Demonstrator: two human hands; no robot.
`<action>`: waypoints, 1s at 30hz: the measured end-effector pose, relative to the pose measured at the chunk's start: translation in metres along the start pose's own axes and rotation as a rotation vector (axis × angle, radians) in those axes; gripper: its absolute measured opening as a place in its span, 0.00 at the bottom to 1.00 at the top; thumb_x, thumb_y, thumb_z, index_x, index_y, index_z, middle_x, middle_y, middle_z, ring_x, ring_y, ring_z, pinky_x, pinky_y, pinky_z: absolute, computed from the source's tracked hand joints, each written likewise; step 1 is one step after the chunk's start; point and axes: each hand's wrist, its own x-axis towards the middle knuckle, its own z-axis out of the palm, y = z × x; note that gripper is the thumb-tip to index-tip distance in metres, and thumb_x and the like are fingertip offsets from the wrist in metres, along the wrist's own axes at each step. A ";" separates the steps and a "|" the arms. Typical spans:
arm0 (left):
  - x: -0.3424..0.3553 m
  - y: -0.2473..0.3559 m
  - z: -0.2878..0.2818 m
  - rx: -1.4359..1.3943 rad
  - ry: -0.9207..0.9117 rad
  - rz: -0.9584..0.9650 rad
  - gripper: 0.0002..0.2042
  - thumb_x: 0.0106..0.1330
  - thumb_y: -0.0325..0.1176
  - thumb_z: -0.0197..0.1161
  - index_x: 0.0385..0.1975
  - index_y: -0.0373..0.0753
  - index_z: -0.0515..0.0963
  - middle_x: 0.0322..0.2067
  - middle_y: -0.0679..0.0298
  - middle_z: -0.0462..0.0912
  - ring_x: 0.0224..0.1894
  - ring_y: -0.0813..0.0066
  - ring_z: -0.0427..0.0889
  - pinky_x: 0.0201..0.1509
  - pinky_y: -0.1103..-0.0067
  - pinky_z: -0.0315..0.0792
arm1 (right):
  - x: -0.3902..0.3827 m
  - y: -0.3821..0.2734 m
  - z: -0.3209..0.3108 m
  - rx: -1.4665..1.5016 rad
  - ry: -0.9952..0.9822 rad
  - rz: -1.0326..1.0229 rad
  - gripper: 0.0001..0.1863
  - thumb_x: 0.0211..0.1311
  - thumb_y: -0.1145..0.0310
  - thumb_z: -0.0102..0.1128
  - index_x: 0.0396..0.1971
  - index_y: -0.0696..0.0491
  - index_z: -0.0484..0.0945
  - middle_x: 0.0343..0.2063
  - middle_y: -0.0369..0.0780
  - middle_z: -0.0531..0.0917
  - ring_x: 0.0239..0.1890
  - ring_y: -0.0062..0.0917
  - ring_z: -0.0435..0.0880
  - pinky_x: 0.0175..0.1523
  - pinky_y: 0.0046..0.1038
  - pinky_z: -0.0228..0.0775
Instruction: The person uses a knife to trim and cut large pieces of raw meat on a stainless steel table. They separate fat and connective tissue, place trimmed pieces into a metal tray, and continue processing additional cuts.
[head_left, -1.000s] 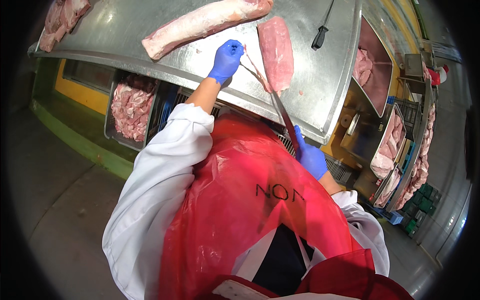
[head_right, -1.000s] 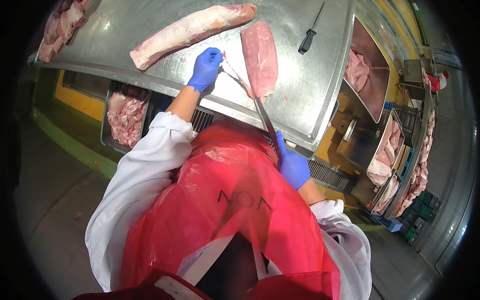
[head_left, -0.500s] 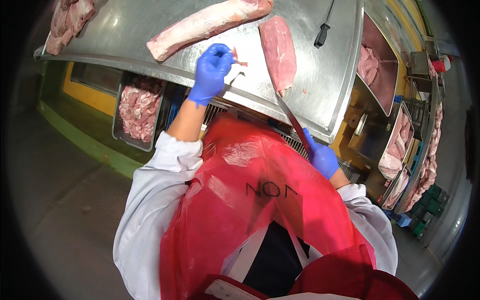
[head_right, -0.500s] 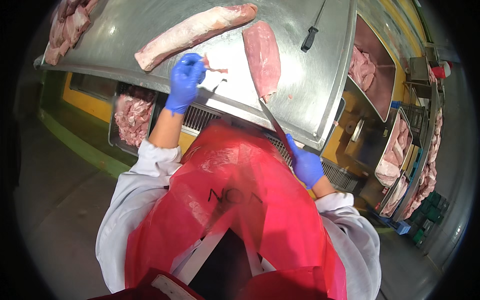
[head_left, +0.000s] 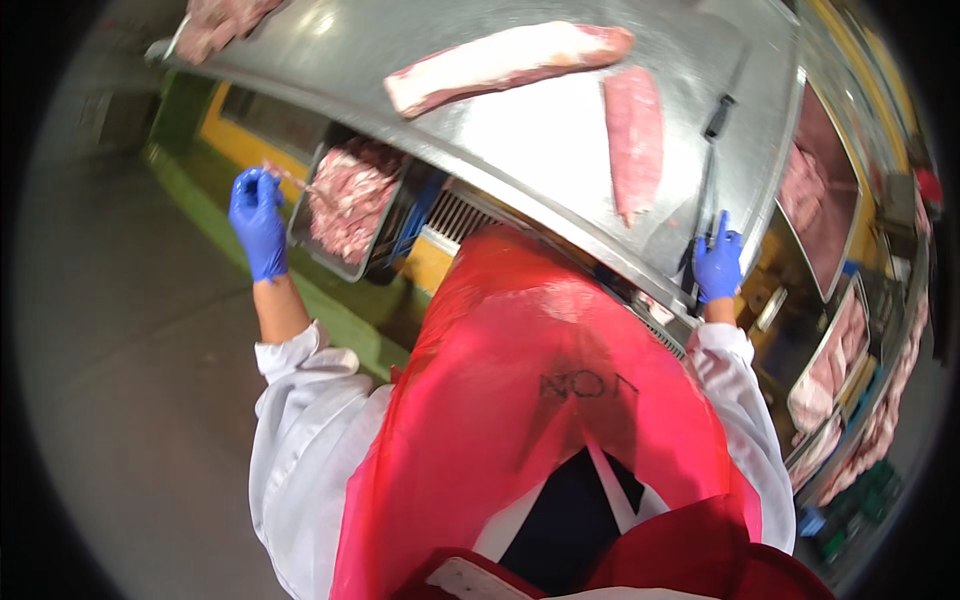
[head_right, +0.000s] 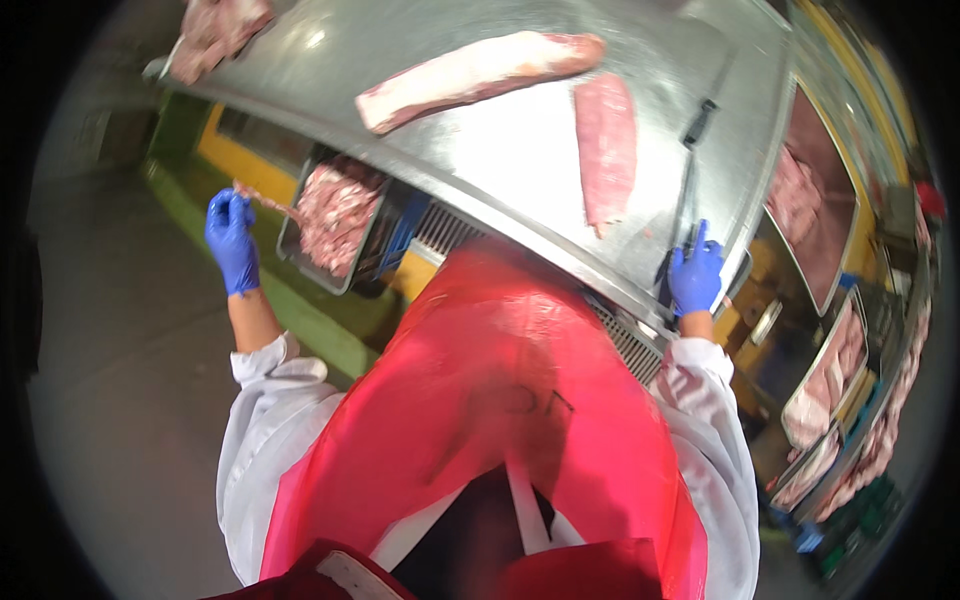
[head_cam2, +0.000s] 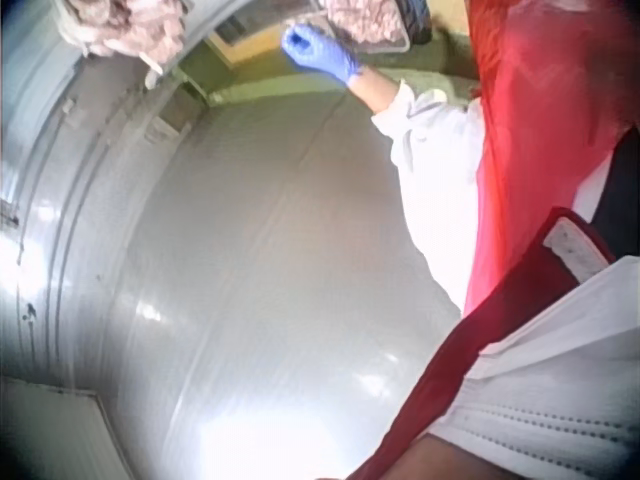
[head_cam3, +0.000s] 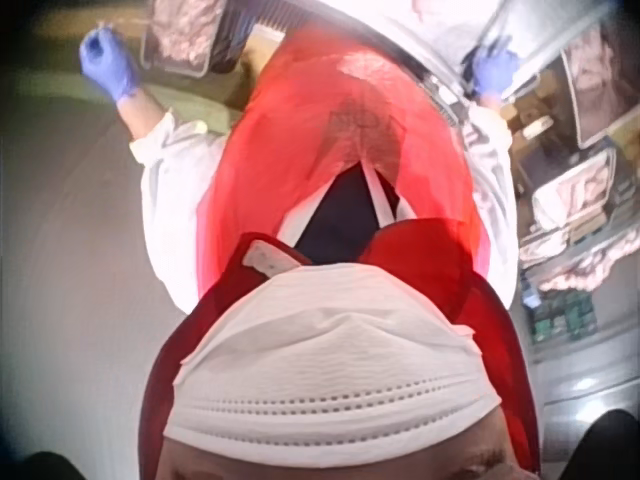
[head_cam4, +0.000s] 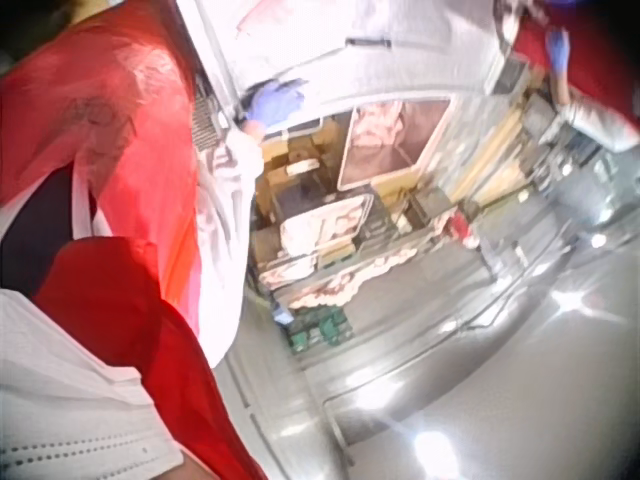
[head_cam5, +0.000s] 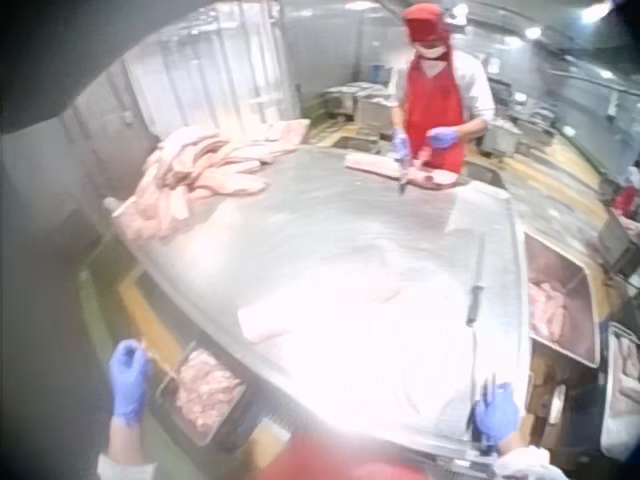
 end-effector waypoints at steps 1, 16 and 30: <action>-0.001 0.002 -0.002 0.081 0.022 0.032 0.01 0.71 0.25 0.61 0.38 0.37 0.78 0.30 0.71 0.78 0.27 0.87 0.68 0.30 0.86 0.61 | 0.006 -0.017 -0.018 -0.003 0.034 -0.012 0.44 0.60 0.59 0.64 0.74 0.50 0.55 0.58 0.60 0.71 0.58 0.55 0.73 0.56 0.48 0.71; -0.090 -0.207 -0.023 0.761 -0.427 -0.248 0.20 0.65 0.36 0.66 0.54 0.35 0.75 0.32 0.58 0.83 0.34 0.72 0.82 0.41 0.73 0.76 | 0.148 -0.170 -0.043 0.508 -0.552 0.067 0.56 0.50 0.61 0.67 0.78 0.36 0.41 0.69 0.52 0.64 0.66 0.43 0.71 0.66 0.36 0.67; 0.019 -0.067 0.247 0.431 -0.694 0.116 0.21 0.67 0.27 0.64 0.59 0.34 0.72 0.35 0.65 0.80 0.33 0.79 0.78 0.39 0.79 0.75 | 0.168 0.134 -0.121 1.991 0.332 0.560 0.14 0.70 0.54 0.54 0.43 0.48 0.79 0.33 0.34 0.82 0.36 0.25 0.80 0.45 0.29 0.74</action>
